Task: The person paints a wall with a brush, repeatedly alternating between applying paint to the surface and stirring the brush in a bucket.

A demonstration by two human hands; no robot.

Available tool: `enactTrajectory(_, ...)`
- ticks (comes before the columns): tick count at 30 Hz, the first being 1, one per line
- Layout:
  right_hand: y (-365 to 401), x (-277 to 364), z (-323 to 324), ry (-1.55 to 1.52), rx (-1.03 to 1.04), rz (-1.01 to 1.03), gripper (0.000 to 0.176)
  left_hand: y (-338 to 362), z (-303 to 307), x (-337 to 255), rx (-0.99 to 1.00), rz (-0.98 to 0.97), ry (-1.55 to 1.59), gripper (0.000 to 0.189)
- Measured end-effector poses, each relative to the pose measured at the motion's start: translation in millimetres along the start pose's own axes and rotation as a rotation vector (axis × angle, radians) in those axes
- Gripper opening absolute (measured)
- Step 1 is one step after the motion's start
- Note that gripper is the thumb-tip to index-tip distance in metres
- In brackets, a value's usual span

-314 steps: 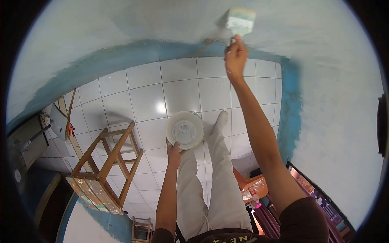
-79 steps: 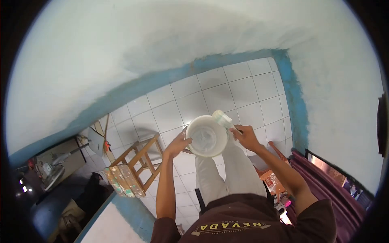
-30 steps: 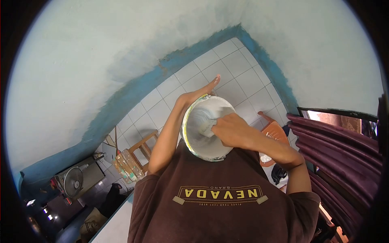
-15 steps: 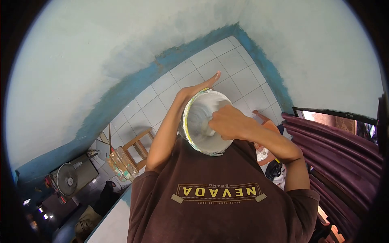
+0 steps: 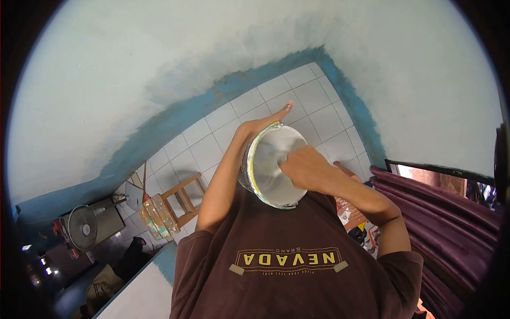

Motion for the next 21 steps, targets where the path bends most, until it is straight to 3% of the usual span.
enactTrajectory(2, 3.5, 4.7, -2.4, 0.028, 0.211, 0.184, 0.009, -12.1, 7.5, 7.2, -0.023, -0.043, 0.01, 0.126)
enactTrajectory(3, 2.2, 6.1, 1.2, 0.027, 0.214, 0.19, 0.009, -17.3, 11.3, 10.3, -0.004, 0.025, 0.055, 0.131)
enactTrajectory(4, -0.2, 8.9, 6.2, -0.012, 0.2, 0.217, 0.02, -21.4, 12.8, 15.1, 0.014, 0.093, 0.102, 0.136)
enactTrajectory(5, -3.5, 10.3, 9.2, -0.052, 0.186, 0.242, 0.034, -25.5, 13.3, 18.8, 0.013, 0.097, 0.108, 0.136)
enactTrajectory(6, -8.5, 10.0, 9.5, -0.053, 0.189, 0.247, 0.034, -20.4, 10.8, 11.6, 0.007, 0.075, 0.105, 0.14)
enactTrajectory(9, -17.6, 9.3, 5.0, 0.024, 0.036, 0.193, 0.032, -13.8, 11.3, 15.7, 0.001, 0.056, 0.101, 0.142)
enactTrajectory(11, -16.4, -1.0, 7.5, 0.039, -0.183, 0.084, 0.032, -13.5, 11.7, 19.6, -0.007, 0.044, 0.095, 0.14)
enactTrajectory(13, -15.3, -9.4, 3.4, 0.054, -0.061, 0.09, 0.034, -14.0, 10.5, 24.9, -0.262, -0.033, 0.112, 0.139)
enactTrajectory(14, -15.5, -10.7, -2.6, 0.065, 0.058, 0.088, 0.035, -15.0, 13.9, 28.7, -0.261, -0.024, 0.126, 0.139)
enactTrajectory(17, -10.3, -0.6, -2.4, 0.035, 0.274, 0.226, 0.026, -4.5, 12.1, 32.6, -0.08, 0.039, 0.145, 0.141)
enactTrajectory(19, -12.4, 9.7, 5.5, -0.048, 0.209, 0.271, 0.028, 9.7, 8.7, 18.4, -0.015, 0.058, 0.096, 0.121)
enactTrajectory(21, -19.4, 20.8, 8.3, -0.124, 0.14, 0.304, 0.03, 11.9, 9.0, 17.4, 0.03, 0.058, 0.092, 0.12)
Point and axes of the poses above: each hand's wrist, its own y-axis away from the middle knuckle, its own z-axis out of the back of the hand, x = y × z, the point moved 3 cm from there along -y, towards the middle knuckle, and after that the axes turned 12 degrees about x, right-handed, at the moved point
